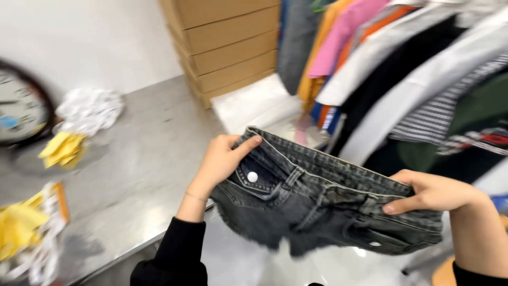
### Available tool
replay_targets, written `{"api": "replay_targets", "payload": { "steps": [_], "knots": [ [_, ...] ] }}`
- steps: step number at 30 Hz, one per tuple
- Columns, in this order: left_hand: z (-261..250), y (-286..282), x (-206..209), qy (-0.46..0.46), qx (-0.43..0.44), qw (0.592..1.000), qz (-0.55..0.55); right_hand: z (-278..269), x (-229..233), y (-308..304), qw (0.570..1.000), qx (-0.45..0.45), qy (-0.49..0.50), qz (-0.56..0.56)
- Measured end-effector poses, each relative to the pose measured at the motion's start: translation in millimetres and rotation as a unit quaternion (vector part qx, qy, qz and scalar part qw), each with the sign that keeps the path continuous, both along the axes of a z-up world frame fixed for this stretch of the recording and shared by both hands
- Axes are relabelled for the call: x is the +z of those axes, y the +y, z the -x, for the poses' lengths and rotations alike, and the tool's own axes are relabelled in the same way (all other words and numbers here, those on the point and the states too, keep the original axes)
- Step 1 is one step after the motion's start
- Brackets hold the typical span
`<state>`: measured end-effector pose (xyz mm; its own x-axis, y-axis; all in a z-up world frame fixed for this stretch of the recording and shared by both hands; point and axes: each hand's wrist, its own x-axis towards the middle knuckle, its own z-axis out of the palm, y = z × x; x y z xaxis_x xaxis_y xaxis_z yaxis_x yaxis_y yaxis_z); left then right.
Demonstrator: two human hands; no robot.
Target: Removing clothes from hangers and folding them on a table
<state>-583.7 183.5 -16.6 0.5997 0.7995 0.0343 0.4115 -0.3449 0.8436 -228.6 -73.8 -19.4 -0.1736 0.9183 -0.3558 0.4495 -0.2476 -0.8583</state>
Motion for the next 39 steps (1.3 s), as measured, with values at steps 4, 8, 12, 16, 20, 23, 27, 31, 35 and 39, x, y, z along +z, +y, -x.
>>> {"api": "replay_targets", "payload": {
  "steps": [4, 8, 12, 16, 20, 23, 27, 31, 35, 39],
  "knots": [
    [-96.6, -36.0, -13.4, 0.009, -0.055, 0.995, 0.082, -68.6, -17.1, -65.8, 0.999, -0.016, 0.039, -0.020],
    [-171.0, -112.4, -35.1, -0.043, -0.002, 0.994, -0.100, -77.7, -20.0, -112.3, 0.984, -0.141, 0.105, -0.028],
    [-198.0, -237.7, 24.7, 0.107, -0.195, 0.974, 0.044, -60.4, -13.6, -137.0, 0.918, -0.344, 0.185, 0.060],
    [-232.2, -302.5, 31.2, 0.159, -0.352, 0.919, 0.080, -50.6, -7.7, -152.5, 0.834, -0.519, 0.188, -0.023],
    [-280.9, -326.7, -15.9, 0.054, -0.340, 0.935, -0.090, -67.6, -13.7, -181.2, 0.750, -0.632, 0.174, -0.095],
    [-312.8, -319.6, -29.5, -0.046, -0.330, 0.919, -0.212, -79.5, 5.3, -204.5, 0.742, -0.659, 0.107, -0.057],
    [-367.8, -285.5, -25.3, -0.120, -0.242, 0.957, -0.107, -105.0, 45.9, -255.0, 0.760, -0.621, -0.145, -0.124],
    [-387.0, -269.3, 13.9, -0.009, -0.200, 0.972, -0.126, -182.4, 94.1, -259.0, 0.541, -0.640, -0.474, -0.270],
    [-390.8, -267.1, 49.7, 0.046, -0.227, 0.954, -0.190, -273.8, 99.1, -242.4, 0.559, -0.627, -0.538, -0.070],
    [-391.7, -256.6, 59.2, 0.063, -0.236, 0.936, -0.252, -316.7, 85.6, -236.1, 0.558, -0.623, -0.547, -0.042]
  ]
}}
